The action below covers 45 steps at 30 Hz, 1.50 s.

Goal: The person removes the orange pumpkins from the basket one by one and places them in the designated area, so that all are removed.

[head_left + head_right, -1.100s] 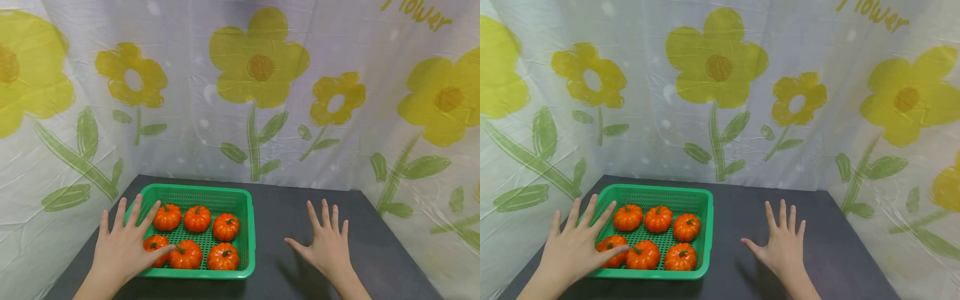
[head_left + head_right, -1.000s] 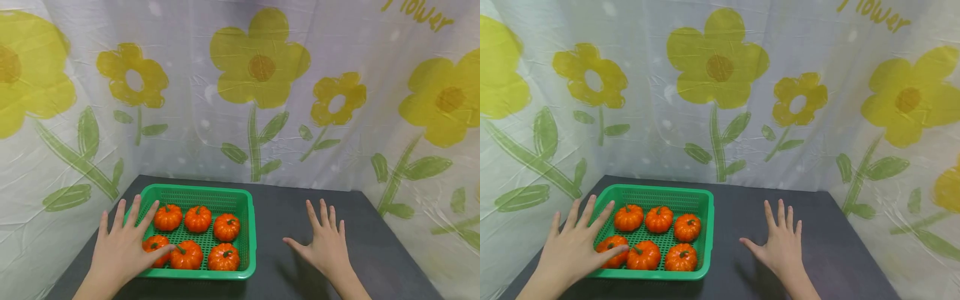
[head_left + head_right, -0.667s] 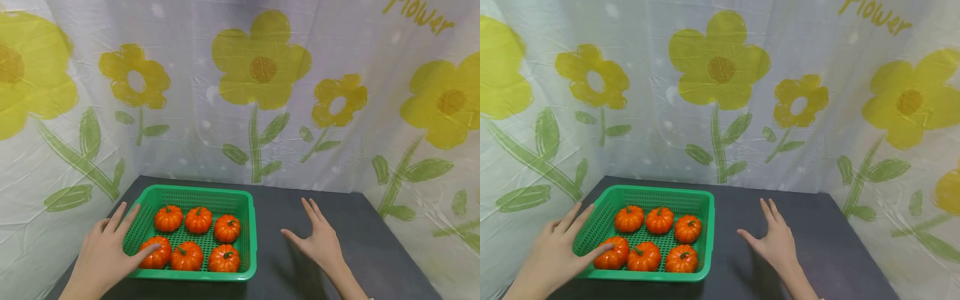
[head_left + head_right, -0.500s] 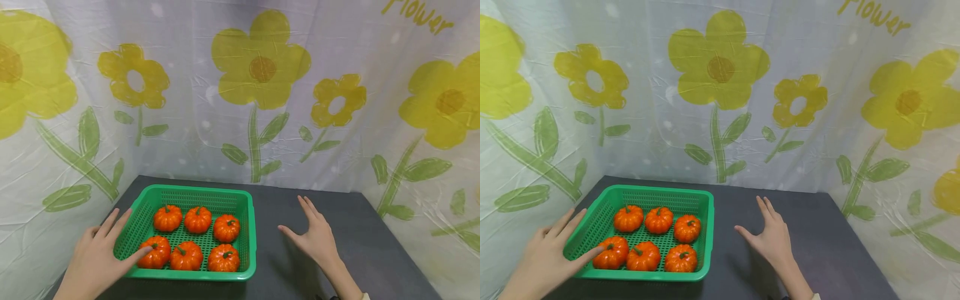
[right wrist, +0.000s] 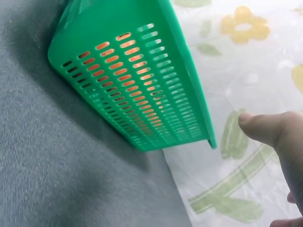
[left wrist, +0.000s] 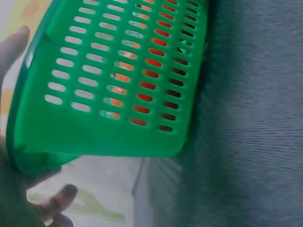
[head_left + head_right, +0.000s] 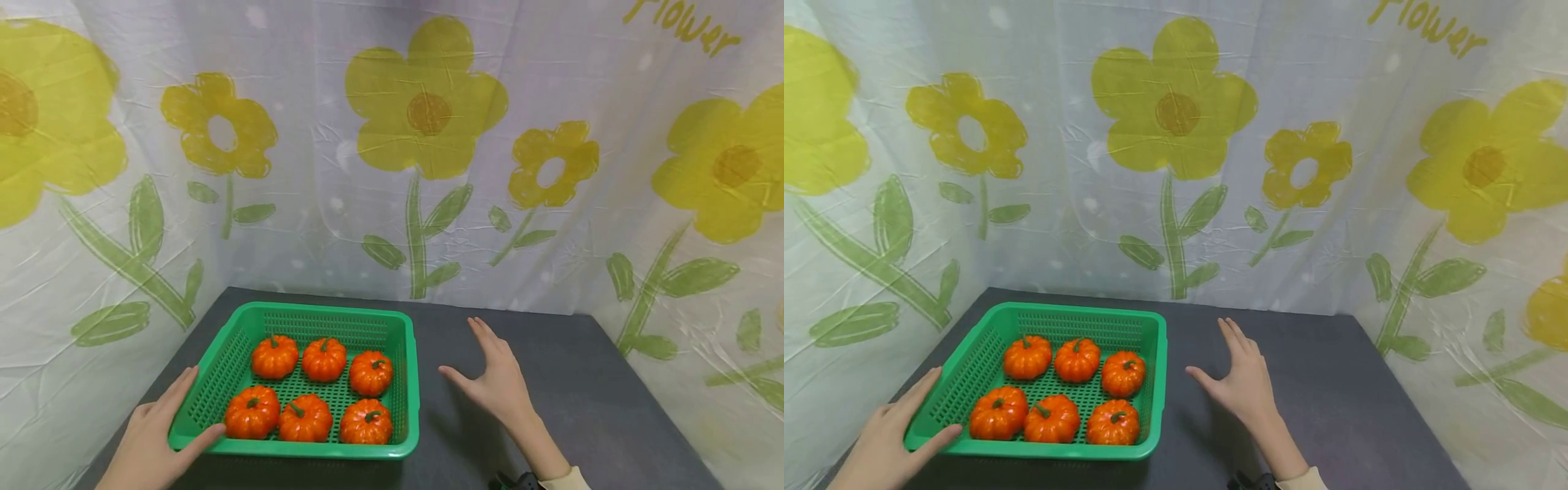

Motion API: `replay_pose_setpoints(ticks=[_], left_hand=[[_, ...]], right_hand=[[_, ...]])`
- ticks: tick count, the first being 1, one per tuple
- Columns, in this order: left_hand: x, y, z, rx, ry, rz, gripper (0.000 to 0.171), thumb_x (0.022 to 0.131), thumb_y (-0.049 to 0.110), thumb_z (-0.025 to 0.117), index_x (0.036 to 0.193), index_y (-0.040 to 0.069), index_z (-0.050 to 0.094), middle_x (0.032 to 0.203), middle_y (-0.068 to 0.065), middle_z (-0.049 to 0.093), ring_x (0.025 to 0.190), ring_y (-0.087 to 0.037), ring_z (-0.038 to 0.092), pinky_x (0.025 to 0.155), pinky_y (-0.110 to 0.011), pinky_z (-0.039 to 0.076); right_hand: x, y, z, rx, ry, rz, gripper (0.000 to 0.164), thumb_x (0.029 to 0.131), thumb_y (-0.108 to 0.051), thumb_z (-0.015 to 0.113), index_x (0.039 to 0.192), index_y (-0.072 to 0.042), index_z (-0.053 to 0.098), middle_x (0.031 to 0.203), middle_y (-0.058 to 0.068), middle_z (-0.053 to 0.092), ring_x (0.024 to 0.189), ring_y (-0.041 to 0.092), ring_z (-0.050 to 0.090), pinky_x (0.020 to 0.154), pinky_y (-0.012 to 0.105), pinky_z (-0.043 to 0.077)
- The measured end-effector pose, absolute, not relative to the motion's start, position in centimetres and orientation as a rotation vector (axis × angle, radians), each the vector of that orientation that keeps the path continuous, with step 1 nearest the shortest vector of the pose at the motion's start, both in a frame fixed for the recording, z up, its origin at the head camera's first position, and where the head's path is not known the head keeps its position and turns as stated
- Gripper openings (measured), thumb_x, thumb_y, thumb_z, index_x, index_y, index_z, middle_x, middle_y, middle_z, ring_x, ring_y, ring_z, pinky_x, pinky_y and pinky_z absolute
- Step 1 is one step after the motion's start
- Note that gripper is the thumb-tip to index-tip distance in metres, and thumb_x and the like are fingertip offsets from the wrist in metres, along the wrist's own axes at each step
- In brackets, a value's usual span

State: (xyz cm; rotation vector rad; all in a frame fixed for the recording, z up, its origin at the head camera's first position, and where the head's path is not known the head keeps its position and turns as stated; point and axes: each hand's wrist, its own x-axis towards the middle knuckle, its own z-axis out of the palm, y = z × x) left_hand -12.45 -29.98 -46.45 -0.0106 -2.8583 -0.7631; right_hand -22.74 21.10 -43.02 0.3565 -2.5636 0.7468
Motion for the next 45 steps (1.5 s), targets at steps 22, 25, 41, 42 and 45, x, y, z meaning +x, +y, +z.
replay_pose_setpoints(ticks=[22,25,41,42,45], left_hand=[[-11.7,-31.5,-49.3,-0.070,-2.740,-0.931,0.113,0.088,0.039,0.086,0.173,0.025,0.013,0.153,-0.029,0.045,0.115,-0.042,0.048,0.074,-0.070,0.051],[-11.7,-31.4,-49.2,-0.060,-2.743,-0.933,0.112,0.089,0.040,0.085,0.173,0.026,0.013,0.157,-0.027,0.044,0.115,-0.040,0.047,0.074,-0.070,0.052],[-11.4,-30.9,-49.8,-0.055,-2.673,-0.922,0.109,0.087,0.038,0.087,0.172,0.034,0.019,0.165,0.000,0.038,0.113,-0.018,0.041,0.074,-0.068,0.052],[-11.4,-30.9,-49.7,-0.053,-2.674,-0.920,0.109,0.087,0.038,0.087,0.172,0.033,0.019,0.164,-0.006,0.040,0.113,-0.020,0.042,0.074,-0.068,0.052],[-11.5,-30.8,-49.5,-0.054,-2.681,-0.915,0.109,0.087,0.037,0.087,0.172,0.031,0.019,0.158,-0.021,0.045,0.112,-0.028,0.043,0.074,-0.069,0.051]], right_hand=[[-24.8,15.1,-42.7,0.383,-2.564,1.187,0.085,0.085,-0.043,0.088,0.157,-0.013,0.054,0.113,0.015,0.067,0.094,0.031,0.060,0.067,0.035,0.045],[-25.1,13.8,-42.3,0.429,-2.568,1.240,0.085,0.085,-0.043,0.088,0.156,-0.012,0.054,0.095,0.010,0.068,0.081,0.029,0.061,0.058,0.031,0.044],[-27.0,9.6,-40.9,0.795,-2.845,0.989,0.089,0.084,-0.055,0.087,0.156,-0.011,0.055,0.154,0.009,0.059,0.138,0.036,0.058,0.106,0.056,0.054],[-27.1,9.6,-40.9,0.825,-2.873,0.924,0.089,0.085,-0.055,0.087,0.154,-0.010,0.056,0.152,0.009,0.060,0.138,0.035,0.058,0.107,0.057,0.053],[-27.2,9.4,-40.9,0.902,-2.934,0.733,0.083,0.086,-0.054,0.086,0.150,-0.008,0.061,0.145,0.009,0.067,0.132,0.032,0.063,0.111,0.059,0.049]])
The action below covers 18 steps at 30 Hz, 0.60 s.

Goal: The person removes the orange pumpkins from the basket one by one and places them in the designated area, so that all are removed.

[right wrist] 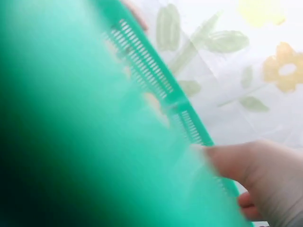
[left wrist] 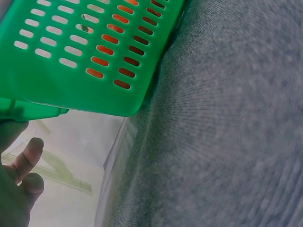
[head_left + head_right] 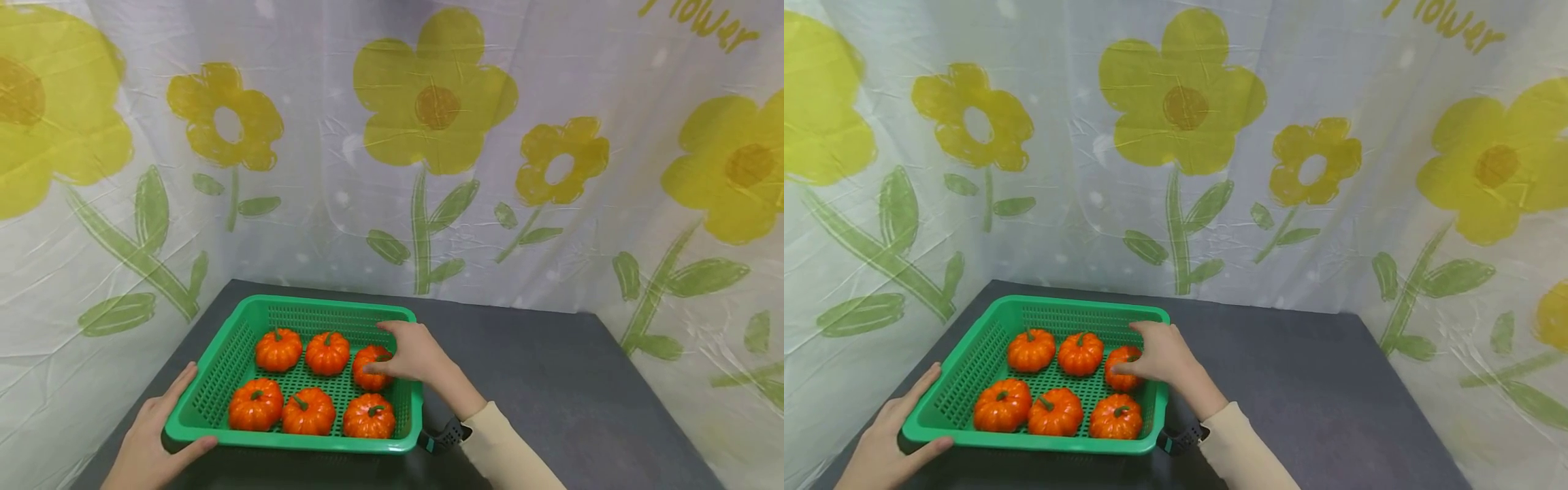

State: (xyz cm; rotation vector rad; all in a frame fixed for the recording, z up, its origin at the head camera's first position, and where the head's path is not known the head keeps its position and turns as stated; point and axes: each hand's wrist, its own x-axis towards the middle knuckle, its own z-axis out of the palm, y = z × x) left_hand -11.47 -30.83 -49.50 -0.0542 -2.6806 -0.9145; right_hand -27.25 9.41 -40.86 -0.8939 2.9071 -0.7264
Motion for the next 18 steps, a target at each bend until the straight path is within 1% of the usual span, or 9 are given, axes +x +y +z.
replay_pose_setpoints(ticks=[2,3,4,6,8,10,14,17,18], left_hand=[[-11.5,-30.8,-49.4,-0.054,-2.678,-0.910,0.109,0.087,0.037,0.087,0.172,0.030,0.019,0.156,-0.023,0.046,0.112,-0.029,0.043,0.074,-0.069,0.051],[-11.5,-30.8,-49.4,-0.054,-2.678,-0.910,0.110,0.087,0.037,0.087,0.172,0.030,0.019,0.157,-0.023,0.045,0.112,-0.029,0.043,0.074,-0.070,0.051],[-11.5,-30.8,-49.4,-0.056,-2.679,-0.911,0.110,0.087,0.037,0.087,0.172,0.030,0.018,0.158,-0.023,0.045,0.113,-0.030,0.043,0.074,-0.070,0.051],[-11.5,-30.8,-49.3,-0.058,-2.676,-0.911,0.110,0.087,0.037,0.087,0.172,0.030,0.018,0.158,-0.023,0.044,0.114,-0.031,0.044,0.074,-0.071,0.051],[-11.5,-30.8,-49.4,-0.059,-2.674,-0.914,0.110,0.087,0.037,0.087,0.172,0.030,0.018,0.158,-0.023,0.044,0.114,-0.032,0.044,0.073,-0.072,0.051],[-11.4,-30.8,-49.4,-0.056,-2.680,-0.917,0.109,0.088,0.037,0.086,0.173,0.031,0.017,0.161,-0.023,0.042,0.115,-0.033,0.044,0.073,-0.072,0.051],[-11.4,-30.8,-49.5,-0.050,-2.694,-0.917,0.108,0.089,0.038,0.085,0.173,0.030,0.017,0.164,-0.021,0.038,0.116,-0.034,0.045,0.074,-0.072,0.051],[-11.4,-30.8,-49.5,-0.047,-2.695,-0.913,0.108,0.090,0.039,0.085,0.173,0.030,0.017,0.165,-0.020,0.038,0.117,-0.035,0.046,0.074,-0.072,0.051],[-11.4,-30.8,-49.5,-0.048,-2.693,-0.910,0.108,0.090,0.039,0.085,0.173,0.030,0.017,0.167,-0.018,0.036,0.117,-0.035,0.046,0.074,-0.073,0.051]], right_hand=[[-27.2,9.3,-40.8,-0.919,2.910,-0.629,0.078,0.086,-0.053,0.087,0.146,-0.007,0.065,0.137,0.008,0.072,0.126,0.029,0.066,0.111,0.059,0.046],[-27.2,9.3,-40.9,-0.937,2.915,-0.582,0.076,0.085,-0.052,0.087,0.143,-0.007,0.067,0.133,0.007,0.074,0.123,0.028,0.067,0.109,0.058,0.045],[-27.1,9.2,-40.8,-0.951,2.917,-0.552,0.074,0.085,-0.052,0.088,0.141,-0.007,0.069,0.130,0.006,0.075,0.121,0.027,0.069,0.105,0.056,0.044],[-27.1,9.1,-40.8,-0.970,2.922,-0.491,0.072,0.084,-0.051,0.089,0.138,-0.007,0.072,0.125,0.005,0.077,0.114,0.024,0.070,0.094,0.048,0.042],[-27.0,8.9,-40.9,-0.983,2.937,-0.418,0.070,0.083,-0.052,0.089,0.135,-0.008,0.074,0.121,0.003,0.079,0.105,0.020,0.071,0.085,0.040,0.037],[-26.9,8.8,-41.0,-0.990,2.952,-0.342,0.069,0.081,-0.053,0.090,0.133,-0.009,0.075,0.117,0.002,0.080,0.097,0.018,0.070,0.080,0.037,0.031],[-26.7,8.5,-41.3,-0.990,2.992,-0.210,0.067,0.077,-0.054,0.093,0.126,-0.011,0.078,0.106,0.000,0.080,0.086,0.015,0.066,0.077,0.037,0.028],[-26.5,8.2,-41.4,-0.974,3.022,-0.129,0.060,0.074,-0.055,0.095,0.115,-0.013,0.080,0.092,-0.004,0.077,0.080,0.016,0.062,0.077,0.038,0.029],[-26.4,8.1,-41.4,-0.966,3.033,-0.102,0.058,0.074,-0.055,0.095,0.112,-0.014,0.080,0.089,-0.005,0.075,0.079,0.016,0.061,0.076,0.038,0.029]])
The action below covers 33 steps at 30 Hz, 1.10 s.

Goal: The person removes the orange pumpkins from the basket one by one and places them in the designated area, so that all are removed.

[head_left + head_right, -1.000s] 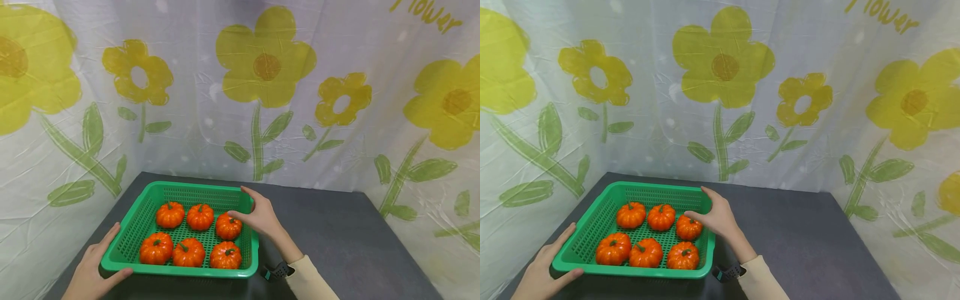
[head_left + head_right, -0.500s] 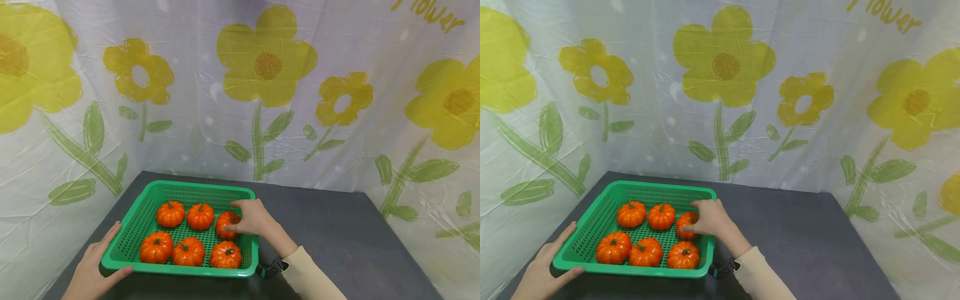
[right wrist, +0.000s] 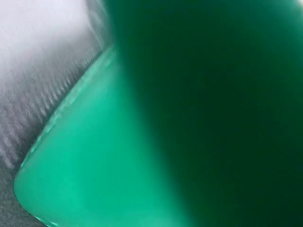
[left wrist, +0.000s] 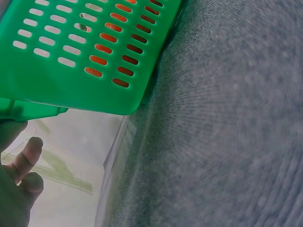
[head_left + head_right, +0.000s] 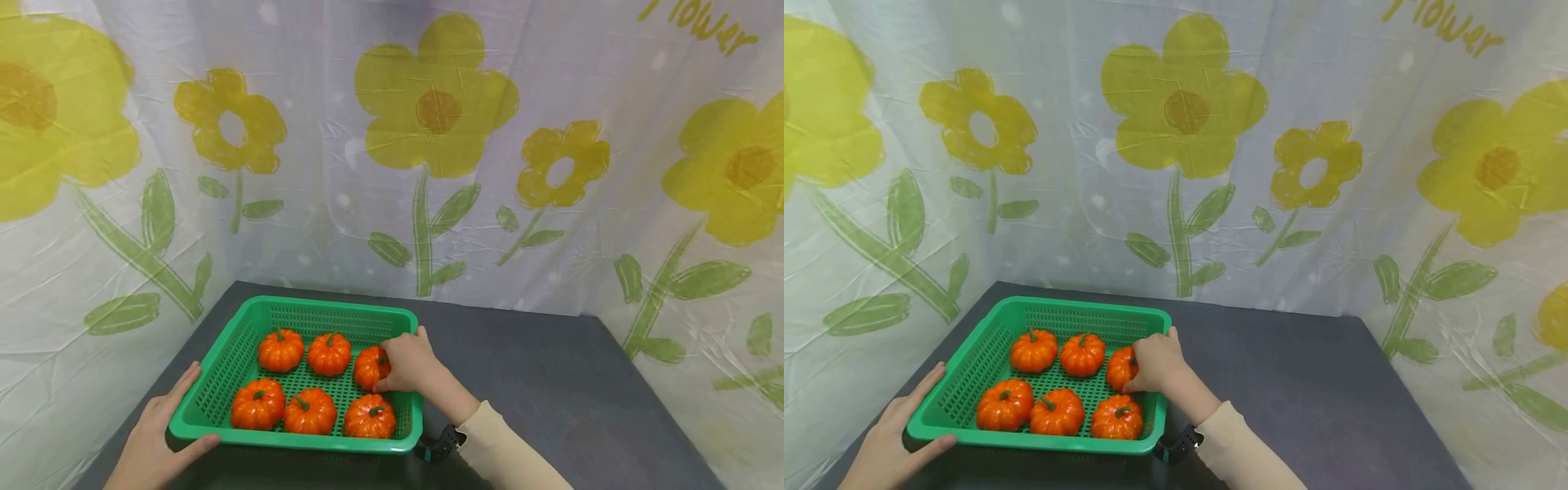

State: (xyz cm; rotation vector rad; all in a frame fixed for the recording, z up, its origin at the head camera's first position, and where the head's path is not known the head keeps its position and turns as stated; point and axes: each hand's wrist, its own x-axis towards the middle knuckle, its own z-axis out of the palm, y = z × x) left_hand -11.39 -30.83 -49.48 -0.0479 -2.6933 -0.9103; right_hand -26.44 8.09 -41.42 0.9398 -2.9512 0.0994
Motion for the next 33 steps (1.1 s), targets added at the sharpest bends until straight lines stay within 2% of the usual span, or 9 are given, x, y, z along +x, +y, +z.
replay_pose_setpoints(ticks=[7,9,13,14,18,20,22,25,33], left_hand=[[-11.5,-30.9,-49.7,-0.070,-2.658,-0.897,0.107,0.089,0.038,0.086,0.172,0.032,0.019,0.165,0.031,0.017,0.116,-0.030,0.044,0.073,-0.072,0.050],[-11.5,-31.0,-49.7,-0.066,-2.664,-0.899,0.107,0.089,0.038,0.085,0.172,0.032,0.019,0.169,0.023,0.020,0.115,-0.030,0.044,0.073,-0.072,0.050],[-11.6,-31.0,-49.6,-0.055,-2.687,-0.903,0.107,0.090,0.039,0.084,0.173,0.030,0.017,0.167,-0.017,0.036,0.116,-0.032,0.045,0.074,-0.072,0.050],[-11.6,-31.0,-49.6,-0.056,-2.684,-0.902,0.107,0.090,0.038,0.085,0.173,0.030,0.017,0.167,-0.017,0.036,0.116,-0.032,0.044,0.074,-0.072,0.050],[-11.6,-31.0,-49.7,-0.066,-2.665,-0.900,0.106,0.090,0.038,0.085,0.172,0.032,0.018,0.170,0.024,0.020,0.115,-0.029,0.044,0.074,-0.072,0.050],[-11.6,-31.0,-49.8,-0.062,-2.662,-0.903,0.106,0.090,0.038,0.085,0.172,0.033,0.019,0.168,0.028,0.019,0.114,-0.029,0.043,0.074,-0.072,0.050],[-11.6,-31.0,-49.6,-0.051,-2.673,-0.910,0.106,0.090,0.038,0.085,0.172,0.032,0.018,0.173,0.010,0.026,0.113,-0.030,0.045,0.074,-0.072,0.051],[-11.5,-31.1,-49.5,-0.029,-2.701,-0.921,0.107,0.090,0.040,0.084,0.173,0.032,0.016,0.161,-0.022,0.041,0.114,-0.035,0.048,0.075,-0.073,0.051],[-11.4,-31.0,-49.3,-0.028,-2.726,-0.932,0.108,0.090,0.041,0.084,0.173,0.031,0.015,0.167,-0.022,0.035,0.121,-0.043,0.050,0.075,-0.076,0.049]], right_hand=[[-26.5,7.5,-41.5,0.891,-2.957,-0.049,0.049,0.075,-0.060,0.092,0.098,-0.020,0.077,0.076,-0.008,0.067,0.074,0.015,0.057,0.077,0.038,0.028],[-26.5,7.5,-41.5,0.896,-2.955,-0.067,0.048,0.075,-0.061,0.092,0.097,-0.020,0.077,0.076,-0.008,0.067,0.074,0.015,0.058,0.076,0.038,0.028],[-26.6,7.5,-41.6,0.902,-2.949,-0.039,0.048,0.075,-0.059,0.092,0.096,-0.019,0.076,0.077,-0.008,0.067,0.074,0.015,0.058,0.075,0.038,0.028],[-26.6,7.6,-41.6,0.899,-2.950,-0.026,0.049,0.075,-0.059,0.092,0.097,-0.019,0.076,0.078,-0.007,0.068,0.075,0.015,0.058,0.076,0.038,0.028],[-26.6,7.5,-41.7,0.877,-2.974,0.039,0.055,0.077,-0.058,0.091,0.107,-0.014,0.075,0.083,-0.004,0.070,0.077,0.017,0.060,0.077,0.041,0.028],[-26.6,7.5,-41.7,0.869,-2.983,0.089,0.057,0.078,-0.056,0.090,0.110,-0.012,0.074,0.085,-0.002,0.071,0.079,0.018,0.061,0.079,0.042,0.028],[-26.5,7.6,-41.7,0.869,-2.978,0.161,0.058,0.079,-0.053,0.090,0.114,-0.010,0.073,0.089,0.000,0.072,0.082,0.019,0.062,0.079,0.044,0.029],[-26.4,7.8,-41.8,0.878,-2.953,0.289,0.061,0.081,-0.049,0.089,0.122,-0.007,0.071,0.101,0.004,0.074,0.089,0.020,0.064,0.081,0.046,0.031],[-25.9,9.0,-41.8,0.834,-2.907,0.772,0.071,0.085,-0.042,0.083,0.142,-0.005,0.063,0.132,0.009,0.070,0.113,0.026,0.064,0.088,0.046,0.033]])
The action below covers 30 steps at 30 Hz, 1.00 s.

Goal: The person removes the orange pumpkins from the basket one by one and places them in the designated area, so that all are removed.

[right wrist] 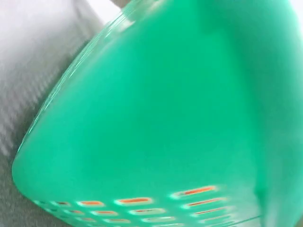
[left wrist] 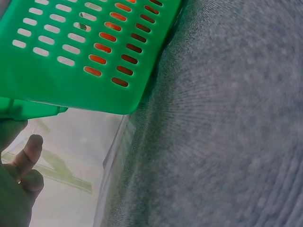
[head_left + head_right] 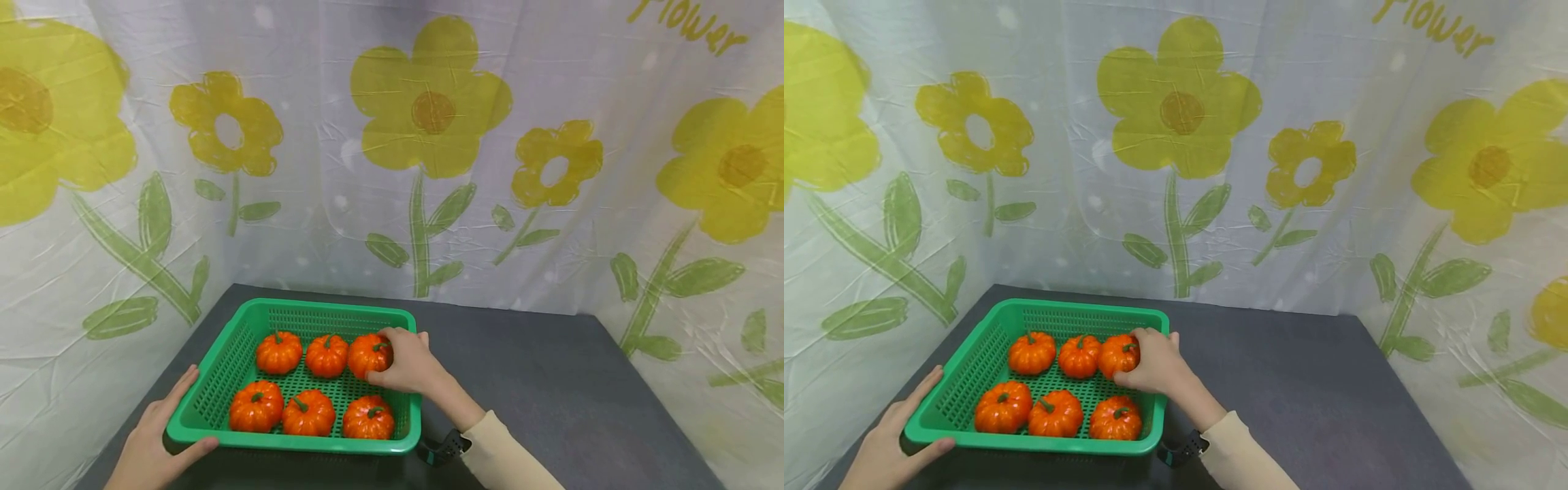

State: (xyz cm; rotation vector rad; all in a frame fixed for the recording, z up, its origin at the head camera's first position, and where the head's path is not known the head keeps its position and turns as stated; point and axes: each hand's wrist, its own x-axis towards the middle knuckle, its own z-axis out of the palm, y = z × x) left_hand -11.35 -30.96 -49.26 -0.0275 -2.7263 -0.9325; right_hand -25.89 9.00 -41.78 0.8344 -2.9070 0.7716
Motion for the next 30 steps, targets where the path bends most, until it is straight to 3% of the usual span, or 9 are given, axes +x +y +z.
replay_pose_setpoints(ticks=[6,9,13,20,22,24,26,28,30], left_hand=[[-11.3,-31.0,-49.0,-0.015,-2.740,-0.949,0.109,0.090,0.041,0.084,0.173,0.031,0.014,0.157,-0.028,0.042,0.119,-0.043,0.050,0.075,-0.075,0.050],[-11.4,-31.0,-48.9,-0.011,-2.743,-0.952,0.108,0.090,0.041,0.084,0.173,0.031,0.014,0.156,-0.028,0.043,0.117,-0.042,0.050,0.075,-0.074,0.051],[-11.3,-31.1,-49.0,-0.004,-2.751,-0.962,0.107,0.092,0.041,0.083,0.173,0.030,0.014,0.152,-0.030,0.044,0.117,-0.046,0.053,0.075,-0.074,0.051],[-11.4,-31.1,-49.4,-0.013,-2.728,-0.944,0.107,0.091,0.040,0.084,0.173,0.029,0.016,0.160,-0.028,0.042,0.118,-0.045,0.052,0.074,-0.074,0.050],[-11.4,-31.1,-49.6,-0.019,-2.713,-0.937,0.106,0.091,0.039,0.084,0.173,0.030,0.017,0.168,-0.017,0.036,0.118,-0.043,0.051,0.074,-0.074,0.050],[-11.4,-31.1,-49.8,-0.024,-2.702,-0.929,0.105,0.090,0.039,0.084,0.172,0.031,0.018,0.173,0.006,0.026,0.118,-0.042,0.051,0.075,-0.074,0.050],[-11.5,-31.1,-49.8,-0.026,-2.697,-0.924,0.106,0.090,0.039,0.085,0.172,0.031,0.019,0.170,0.015,0.024,0.118,-0.041,0.050,0.075,-0.074,0.050],[-11.5,-31.2,-49.8,-0.022,-2.703,-0.919,0.107,0.089,0.040,0.085,0.172,0.030,0.019,0.172,0.008,0.027,0.117,-0.041,0.051,0.074,-0.074,0.051],[-11.6,-31.2,-49.6,-0.010,-2.721,-0.917,0.109,0.089,0.041,0.086,0.173,0.028,0.018,0.169,-0.012,0.036,0.116,-0.042,0.051,0.075,-0.073,0.051]], right_hand=[[-25.6,9.9,-41.5,0.737,-2.787,1.116,0.071,0.082,-0.037,0.081,0.145,-0.010,0.064,0.134,0.007,0.069,0.112,0.025,0.065,0.106,0.063,0.035],[-25.3,10.4,-41.3,0.712,-2.714,1.183,0.076,0.081,-0.034,0.083,0.149,-0.009,0.061,0.115,0.008,0.075,0.083,0.021,0.065,0.110,0.065,0.034],[-24.8,11.1,-41.1,0.661,-2.632,1.214,0.077,0.080,-0.033,0.087,0.148,-0.008,0.061,0.094,0.005,0.068,0.059,0.014,0.045,0.100,0.055,0.036],[-24.3,12.4,-40.9,0.680,-2.557,1.213,0.070,0.080,-0.032,0.088,0.142,-0.008,0.065,0.069,0.010,0.051,0.061,0.014,0.039,0.088,0.050,0.029],[-24.1,12.8,-40.9,0.682,-2.543,1.245,0.070,0.080,-0.032,0.088,0.142,-0.007,0.065,0.073,0.009,0.056,0.064,0.017,0.040,0.086,0.049,0.026],[-24.0,13.4,-41.0,0.675,-2.525,1.257,0.069,0.081,-0.032,0.088,0.141,-0.008,0.066,0.085,0.006,0.065,0.065,0.016,0.042,0.084,0.048,0.025],[-24.0,14.0,-41.0,0.663,-2.508,1.265,0.067,0.081,-0.032,0.088,0.140,-0.009,0.067,0.101,0.004,0.072,0.066,0.016,0.042,0.081,0.045,0.027],[-24.1,14.8,-41.1,0.655,-2.487,1.274,0.066,0.081,-0.031,0.089,0.140,-0.009,0.067,0.115,0.003,0.073,0.065,0.014,0.042,0.077,0.039,0.031],[-24.2,15.5,-41.1,0.640,-2.467,1.281,0.065,0.082,-0.030,0.089,0.140,-0.010,0.068,0.105,0.003,0.070,0.065,0.012,0.039,0.070,0.032,0.033]])
